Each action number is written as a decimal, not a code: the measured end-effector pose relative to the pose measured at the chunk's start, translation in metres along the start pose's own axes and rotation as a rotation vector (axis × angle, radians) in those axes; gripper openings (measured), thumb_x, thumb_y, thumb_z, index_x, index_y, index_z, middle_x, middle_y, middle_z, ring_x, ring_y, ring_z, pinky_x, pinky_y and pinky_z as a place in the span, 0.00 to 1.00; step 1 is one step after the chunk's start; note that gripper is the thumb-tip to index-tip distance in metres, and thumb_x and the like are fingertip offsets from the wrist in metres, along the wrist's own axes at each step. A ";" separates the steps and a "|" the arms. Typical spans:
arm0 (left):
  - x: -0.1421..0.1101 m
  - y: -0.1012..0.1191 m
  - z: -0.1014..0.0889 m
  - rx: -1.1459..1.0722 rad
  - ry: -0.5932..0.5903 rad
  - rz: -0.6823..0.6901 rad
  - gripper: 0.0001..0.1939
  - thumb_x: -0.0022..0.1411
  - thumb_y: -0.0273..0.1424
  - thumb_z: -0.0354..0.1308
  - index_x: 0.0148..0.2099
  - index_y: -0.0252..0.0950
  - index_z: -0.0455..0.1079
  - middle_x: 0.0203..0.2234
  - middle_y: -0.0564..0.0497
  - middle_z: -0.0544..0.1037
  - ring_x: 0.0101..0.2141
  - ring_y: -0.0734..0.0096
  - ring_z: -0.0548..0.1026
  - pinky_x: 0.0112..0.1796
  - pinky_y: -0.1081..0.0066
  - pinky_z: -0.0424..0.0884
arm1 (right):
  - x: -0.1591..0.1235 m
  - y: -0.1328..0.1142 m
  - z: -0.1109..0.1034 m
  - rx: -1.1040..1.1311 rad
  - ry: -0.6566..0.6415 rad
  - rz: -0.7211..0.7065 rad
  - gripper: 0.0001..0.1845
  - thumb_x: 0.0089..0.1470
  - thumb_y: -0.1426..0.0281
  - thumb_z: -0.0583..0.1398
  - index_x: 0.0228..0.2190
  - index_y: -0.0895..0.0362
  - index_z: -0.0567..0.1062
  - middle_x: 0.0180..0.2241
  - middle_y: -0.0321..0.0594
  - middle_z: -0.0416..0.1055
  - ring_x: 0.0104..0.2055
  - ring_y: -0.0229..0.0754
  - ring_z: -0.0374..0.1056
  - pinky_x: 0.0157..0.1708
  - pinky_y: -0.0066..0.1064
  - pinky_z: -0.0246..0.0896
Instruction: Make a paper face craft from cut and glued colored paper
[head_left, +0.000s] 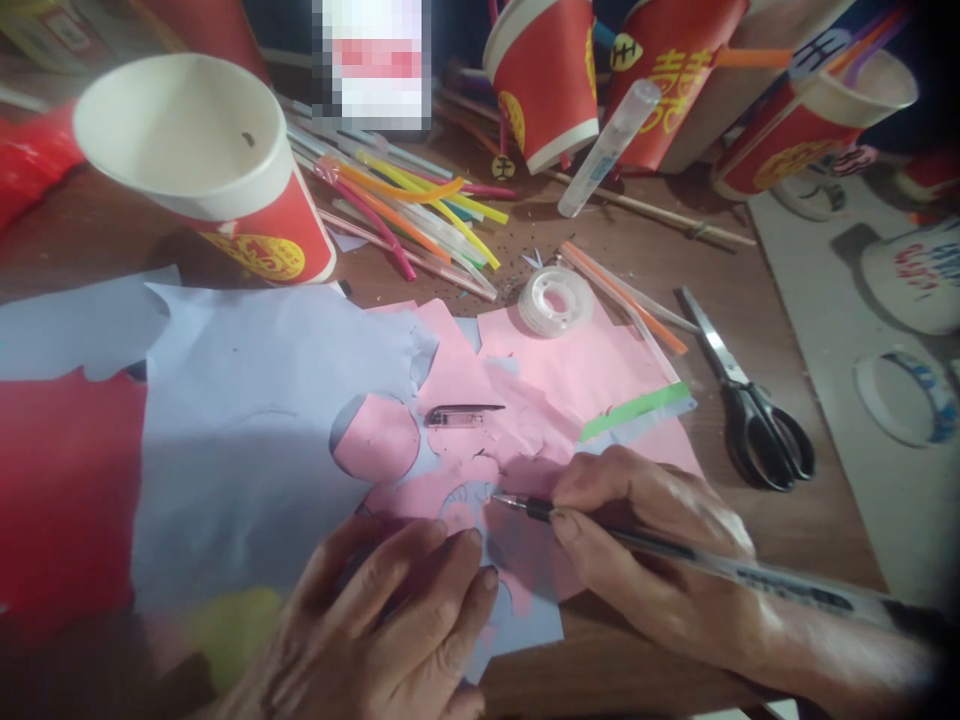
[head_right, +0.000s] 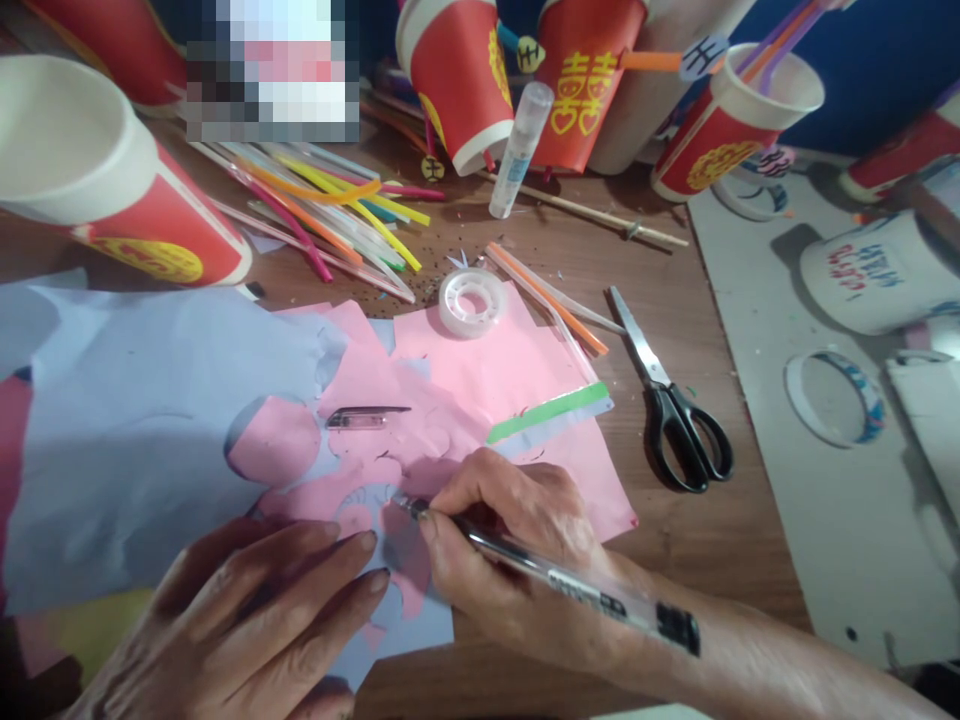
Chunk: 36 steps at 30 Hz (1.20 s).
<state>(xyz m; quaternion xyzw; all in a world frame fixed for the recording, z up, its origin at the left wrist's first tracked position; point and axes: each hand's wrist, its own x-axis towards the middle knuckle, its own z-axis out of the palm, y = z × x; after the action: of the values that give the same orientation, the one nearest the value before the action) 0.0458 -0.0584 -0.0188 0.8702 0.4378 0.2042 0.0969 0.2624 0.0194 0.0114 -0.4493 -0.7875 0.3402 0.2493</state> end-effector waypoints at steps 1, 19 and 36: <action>0.000 0.000 0.000 0.000 0.003 -0.001 0.12 0.65 0.39 0.55 0.47 0.42 0.74 0.47 0.56 0.78 0.46 0.66 0.71 0.54 0.62 0.58 | 0.000 0.000 0.000 0.004 -0.007 0.003 0.07 0.54 0.76 0.56 0.28 0.52 0.65 0.16 0.27 0.69 0.16 0.34 0.66 0.17 0.24 0.60; 0.000 -0.001 -0.002 -0.012 -0.003 0.006 0.14 0.64 0.40 0.57 0.48 0.41 0.74 0.48 0.56 0.78 0.47 0.66 0.71 0.55 0.63 0.59 | 0.001 -0.004 -0.003 -0.070 -0.008 0.060 0.07 0.54 0.74 0.54 0.25 0.55 0.67 0.16 0.28 0.69 0.15 0.31 0.64 0.19 0.21 0.60; -0.001 0.000 -0.002 -0.037 -0.007 -0.016 0.14 0.65 0.41 0.57 0.49 0.42 0.74 0.47 0.57 0.79 0.47 0.65 0.71 0.57 0.63 0.56 | -0.001 0.004 -0.004 0.101 0.020 0.047 0.06 0.57 0.75 0.56 0.28 0.54 0.66 0.18 0.25 0.67 0.16 0.29 0.62 0.18 0.21 0.58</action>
<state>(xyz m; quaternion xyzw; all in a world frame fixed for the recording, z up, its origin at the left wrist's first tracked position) 0.0438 -0.0591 -0.0171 0.8654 0.4407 0.2083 0.1164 0.2680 0.0209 0.0108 -0.4579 -0.7559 0.3809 0.2716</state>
